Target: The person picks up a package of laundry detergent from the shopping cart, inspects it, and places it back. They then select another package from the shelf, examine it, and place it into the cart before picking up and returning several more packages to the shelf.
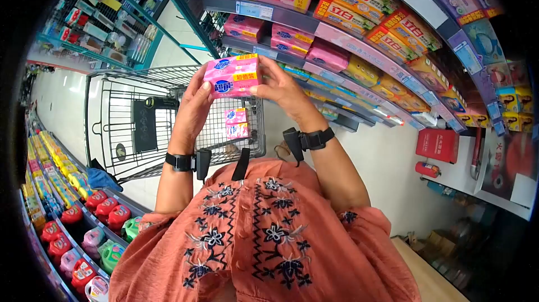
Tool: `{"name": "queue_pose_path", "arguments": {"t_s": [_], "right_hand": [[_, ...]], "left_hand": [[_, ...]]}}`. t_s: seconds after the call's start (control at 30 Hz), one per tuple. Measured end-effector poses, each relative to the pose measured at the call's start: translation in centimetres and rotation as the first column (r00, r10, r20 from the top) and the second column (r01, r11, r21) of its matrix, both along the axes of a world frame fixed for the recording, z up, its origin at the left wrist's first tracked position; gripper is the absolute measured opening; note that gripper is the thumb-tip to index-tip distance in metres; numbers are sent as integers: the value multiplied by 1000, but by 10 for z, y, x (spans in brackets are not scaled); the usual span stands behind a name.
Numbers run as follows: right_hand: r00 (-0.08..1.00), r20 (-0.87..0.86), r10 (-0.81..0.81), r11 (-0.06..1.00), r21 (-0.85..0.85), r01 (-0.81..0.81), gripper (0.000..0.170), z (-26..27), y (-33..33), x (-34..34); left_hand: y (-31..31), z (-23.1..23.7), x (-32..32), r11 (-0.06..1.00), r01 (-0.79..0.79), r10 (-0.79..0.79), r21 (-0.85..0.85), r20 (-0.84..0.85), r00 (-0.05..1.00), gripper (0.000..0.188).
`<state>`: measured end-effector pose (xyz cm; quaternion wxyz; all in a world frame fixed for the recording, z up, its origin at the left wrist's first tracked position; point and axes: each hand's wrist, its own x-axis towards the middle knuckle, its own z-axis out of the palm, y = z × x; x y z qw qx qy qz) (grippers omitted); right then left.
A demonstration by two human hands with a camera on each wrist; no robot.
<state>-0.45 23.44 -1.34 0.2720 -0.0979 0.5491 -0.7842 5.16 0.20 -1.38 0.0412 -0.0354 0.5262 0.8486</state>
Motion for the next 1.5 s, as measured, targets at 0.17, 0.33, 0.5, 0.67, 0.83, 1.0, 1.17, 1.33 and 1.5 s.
{"name": "queue_pose_path", "arguments": {"t_s": [0.17, 0.33, 0.5, 0.67, 0.83, 1.0, 1.17, 1.33, 1.5], "right_hand": [[1000, -25, -18, 1000, 9, 19, 82, 0, 2, -2], [1000, -12, -29, 999, 21, 29, 83, -5, 4, -5], [999, 11, -36, 998, 58, 36, 80, -5, 3, -4], [1000, 10, -29, 999, 36, 29, 79, -9, -1, -5], [1000, 23, -16, 999, 48, 14, 77, -13, -4, -6], [996, 86, 24, 997, 67, -30, 77, -17, -4, -7], [991, 133, 12, 995, 97, -25, 75, -18, -6, -5], [975, 219, 29, 989, 133, -59, 72, -19, -8, -4], [964, 263, 41, 984, 159, -85, 74, -15, -11, -1]], "left_hand": [[2, 6, -4, 1000, 11, -11, 8, -9, 1000, 66], [2, 0, -7, 999, -15, 16, -42, 41, 999, 60], [-1, -4, -12, 994, -26, 34, -108, 77, 996, 56], [-6, -11, -12, 994, -37, 46, -101, 94, 994, 56], [-15, -22, -14, 993, -11, 29, -118, 153, 988, 56], [-16, -12, -10, 991, 22, 3, -128, 190, 982, 50], [-22, -14, -6, 984, 50, -12, -173, 215, 977, 50], [-23, -15, -5, 976, 31, 33, -214, 292, 956, 51], [-28, -22, -6, 971, 91, -5, -221, 362, 932, 57]]}}
